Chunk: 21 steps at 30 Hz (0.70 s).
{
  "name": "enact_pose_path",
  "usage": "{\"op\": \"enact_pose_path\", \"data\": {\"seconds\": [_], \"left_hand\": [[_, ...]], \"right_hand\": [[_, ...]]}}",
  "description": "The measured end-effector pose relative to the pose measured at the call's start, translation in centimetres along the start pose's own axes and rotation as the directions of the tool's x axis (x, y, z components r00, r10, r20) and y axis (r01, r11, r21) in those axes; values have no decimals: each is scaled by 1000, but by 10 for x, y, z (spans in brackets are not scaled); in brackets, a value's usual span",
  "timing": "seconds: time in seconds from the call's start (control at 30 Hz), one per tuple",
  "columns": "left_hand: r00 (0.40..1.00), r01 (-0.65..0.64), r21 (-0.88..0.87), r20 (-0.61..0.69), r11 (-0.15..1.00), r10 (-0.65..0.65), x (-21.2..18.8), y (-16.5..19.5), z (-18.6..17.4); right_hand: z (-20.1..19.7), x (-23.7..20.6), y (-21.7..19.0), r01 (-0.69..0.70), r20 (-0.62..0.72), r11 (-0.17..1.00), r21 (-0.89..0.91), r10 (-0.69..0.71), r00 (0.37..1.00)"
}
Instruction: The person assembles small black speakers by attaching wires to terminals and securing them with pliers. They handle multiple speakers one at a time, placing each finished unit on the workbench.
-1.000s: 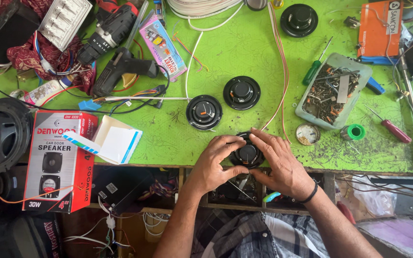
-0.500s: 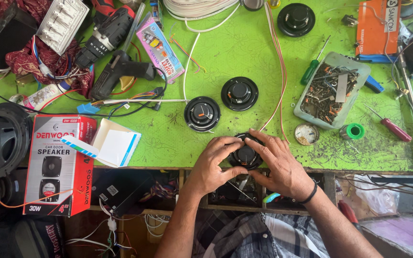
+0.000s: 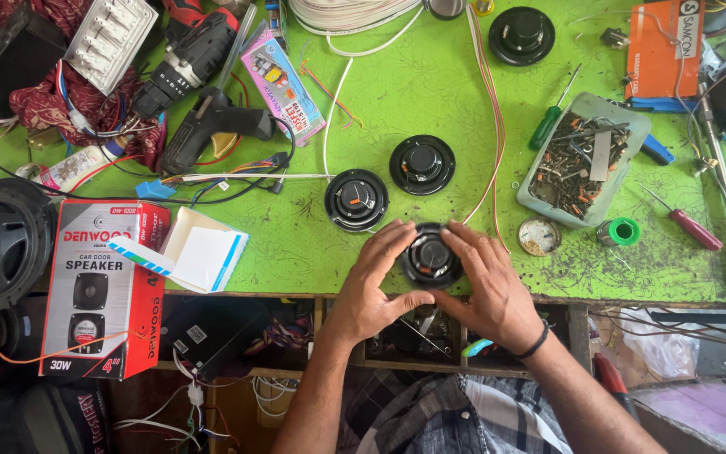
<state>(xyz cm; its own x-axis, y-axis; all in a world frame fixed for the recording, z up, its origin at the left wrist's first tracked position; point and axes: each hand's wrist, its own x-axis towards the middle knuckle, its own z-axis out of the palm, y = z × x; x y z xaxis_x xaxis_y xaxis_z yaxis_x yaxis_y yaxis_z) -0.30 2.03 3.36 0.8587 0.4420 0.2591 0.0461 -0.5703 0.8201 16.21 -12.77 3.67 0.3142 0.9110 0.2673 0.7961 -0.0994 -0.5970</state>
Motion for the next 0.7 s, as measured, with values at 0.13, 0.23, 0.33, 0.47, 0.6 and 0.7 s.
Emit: {"op": "enact_pose_path", "data": {"seconds": [0.13,0.23,0.33,0.47,0.6,0.7], "left_hand": [[997,78,-50,-1,996,-78,0,0,1],[995,93,-47,-17,995,-94,1,0,5],[996,75,-36,-39,997,-77,1,-1,7],[996,49,-51,-73,998,-53,0,-4,7],[996,1,-75,-85,997,-7,-2,-9,5],[994,-24,-102,-113,994,12,-3,-12,5]], "right_hand": [[6,0,-3,-67,-73,998,3,67,995],[6,1,-4,-69,-69,998,-7,68,995],[5,-1,-1,-76,-85,997,26,78,993],[7,-11,0,-58,-104,995,85,67,992],[-8,-17,6,-48,-322,997,64,66,945],[-54,-9,32,-177,-557,979,-105,90,826]]}}
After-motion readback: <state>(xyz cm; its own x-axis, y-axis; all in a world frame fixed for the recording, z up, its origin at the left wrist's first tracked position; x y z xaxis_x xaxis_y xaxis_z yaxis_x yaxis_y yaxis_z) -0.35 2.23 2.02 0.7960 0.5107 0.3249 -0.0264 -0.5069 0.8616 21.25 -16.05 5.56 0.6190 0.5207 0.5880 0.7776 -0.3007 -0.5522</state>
